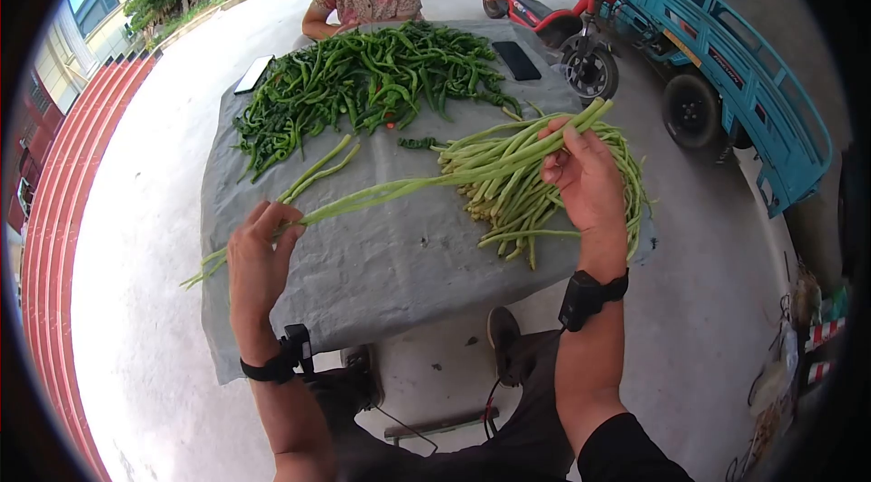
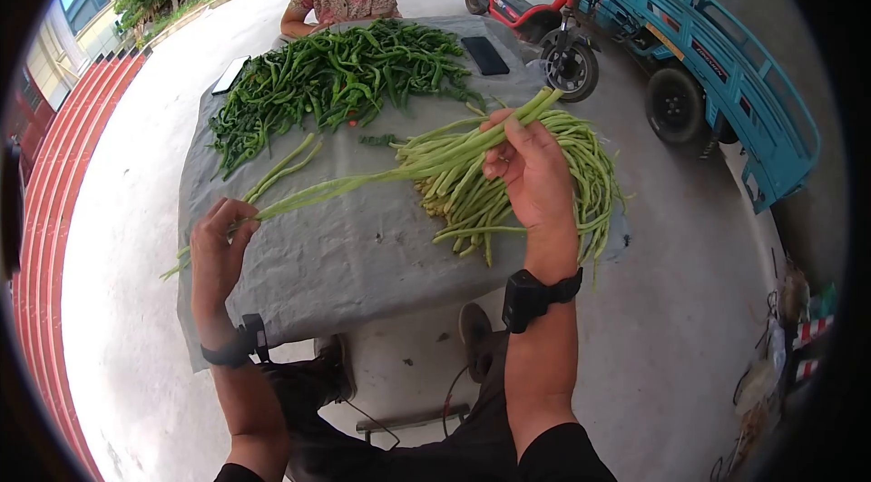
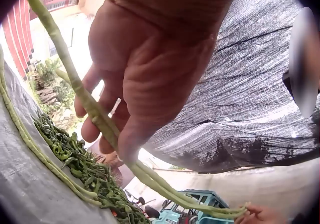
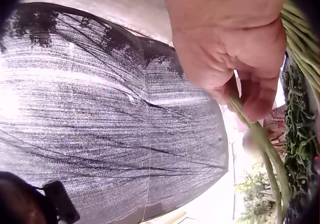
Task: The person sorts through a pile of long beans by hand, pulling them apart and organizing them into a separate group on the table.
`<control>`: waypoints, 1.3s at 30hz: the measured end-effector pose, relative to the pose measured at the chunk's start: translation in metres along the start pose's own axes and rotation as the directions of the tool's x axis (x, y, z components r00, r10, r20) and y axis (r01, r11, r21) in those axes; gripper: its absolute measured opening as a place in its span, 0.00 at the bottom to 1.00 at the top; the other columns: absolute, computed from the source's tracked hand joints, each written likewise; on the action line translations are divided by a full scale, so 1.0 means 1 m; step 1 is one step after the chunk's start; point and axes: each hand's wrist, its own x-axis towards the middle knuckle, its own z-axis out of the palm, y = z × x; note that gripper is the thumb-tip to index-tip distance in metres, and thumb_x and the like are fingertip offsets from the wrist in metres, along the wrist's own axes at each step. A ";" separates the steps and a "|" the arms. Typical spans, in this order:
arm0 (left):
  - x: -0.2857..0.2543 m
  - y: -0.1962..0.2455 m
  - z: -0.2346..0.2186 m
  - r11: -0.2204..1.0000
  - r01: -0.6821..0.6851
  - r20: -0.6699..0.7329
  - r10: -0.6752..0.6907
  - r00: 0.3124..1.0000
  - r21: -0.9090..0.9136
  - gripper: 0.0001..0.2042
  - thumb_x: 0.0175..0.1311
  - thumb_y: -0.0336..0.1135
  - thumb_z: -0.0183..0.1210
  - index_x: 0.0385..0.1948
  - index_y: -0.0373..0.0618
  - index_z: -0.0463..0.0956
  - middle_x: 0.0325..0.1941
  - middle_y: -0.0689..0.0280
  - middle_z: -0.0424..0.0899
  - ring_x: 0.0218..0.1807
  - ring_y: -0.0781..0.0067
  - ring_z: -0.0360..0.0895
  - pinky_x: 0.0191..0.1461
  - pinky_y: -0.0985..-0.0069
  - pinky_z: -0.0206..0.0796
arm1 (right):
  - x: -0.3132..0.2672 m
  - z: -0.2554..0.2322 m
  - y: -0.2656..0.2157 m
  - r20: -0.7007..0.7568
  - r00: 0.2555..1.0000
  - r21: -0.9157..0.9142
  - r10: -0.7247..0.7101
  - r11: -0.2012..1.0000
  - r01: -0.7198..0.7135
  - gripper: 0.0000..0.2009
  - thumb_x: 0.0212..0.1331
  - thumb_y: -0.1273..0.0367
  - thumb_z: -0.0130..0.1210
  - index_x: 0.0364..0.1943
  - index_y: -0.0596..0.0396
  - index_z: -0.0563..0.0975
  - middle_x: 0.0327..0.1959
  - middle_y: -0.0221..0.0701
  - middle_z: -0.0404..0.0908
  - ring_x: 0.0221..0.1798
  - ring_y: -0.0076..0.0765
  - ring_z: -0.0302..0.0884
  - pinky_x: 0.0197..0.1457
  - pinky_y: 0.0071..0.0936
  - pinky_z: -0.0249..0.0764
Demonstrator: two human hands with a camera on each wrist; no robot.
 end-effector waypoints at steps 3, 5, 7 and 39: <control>-0.004 -0.013 0.002 0.990 0.086 0.094 -0.096 0.991 0.112 0.06 0.65 0.26 0.66 0.41 0.40 0.81 0.42 0.58 0.87 0.46 0.55 0.87 0.50 0.65 0.75 | -0.002 0.014 0.007 0.045 0.999 -0.038 0.011 0.999 -0.009 0.13 0.79 0.64 0.56 0.54 0.58 0.81 0.45 0.32 0.84 0.37 0.23 0.82 0.39 0.26 0.82; -0.004 -0.017 0.012 0.986 -0.018 -0.013 0.020 1.000 0.163 0.08 0.64 0.25 0.66 0.44 0.41 0.82 0.43 0.58 0.86 0.48 0.50 0.85 0.50 0.62 0.74 | -0.003 0.029 0.017 0.057 0.998 -0.046 0.031 0.999 -0.028 0.13 0.79 0.63 0.57 0.54 0.58 0.81 0.42 0.29 0.83 0.37 0.22 0.82 0.38 0.25 0.82; -0.004 -0.011 0.016 0.993 -0.063 -0.085 0.072 0.994 0.103 0.10 0.64 0.25 0.66 0.47 0.42 0.82 0.45 0.57 0.86 0.50 0.47 0.84 0.52 0.61 0.74 | -0.005 0.042 0.027 0.122 0.990 -0.063 0.075 0.996 -0.068 0.13 0.79 0.63 0.57 0.54 0.58 0.81 0.42 0.29 0.82 0.37 0.22 0.81 0.37 0.25 0.82; -0.018 0.086 0.098 0.373 0.154 0.187 0.052 0.981 -0.915 0.12 0.86 0.40 0.50 0.49 0.38 0.75 0.39 0.70 0.79 0.41 0.82 0.72 0.46 0.78 0.68 | -0.026 0.113 0.035 0.333 0.923 -0.271 0.193 0.957 -0.102 0.12 0.72 0.73 0.63 0.53 0.65 0.79 0.36 0.28 0.81 0.28 0.18 0.79 0.30 0.22 0.81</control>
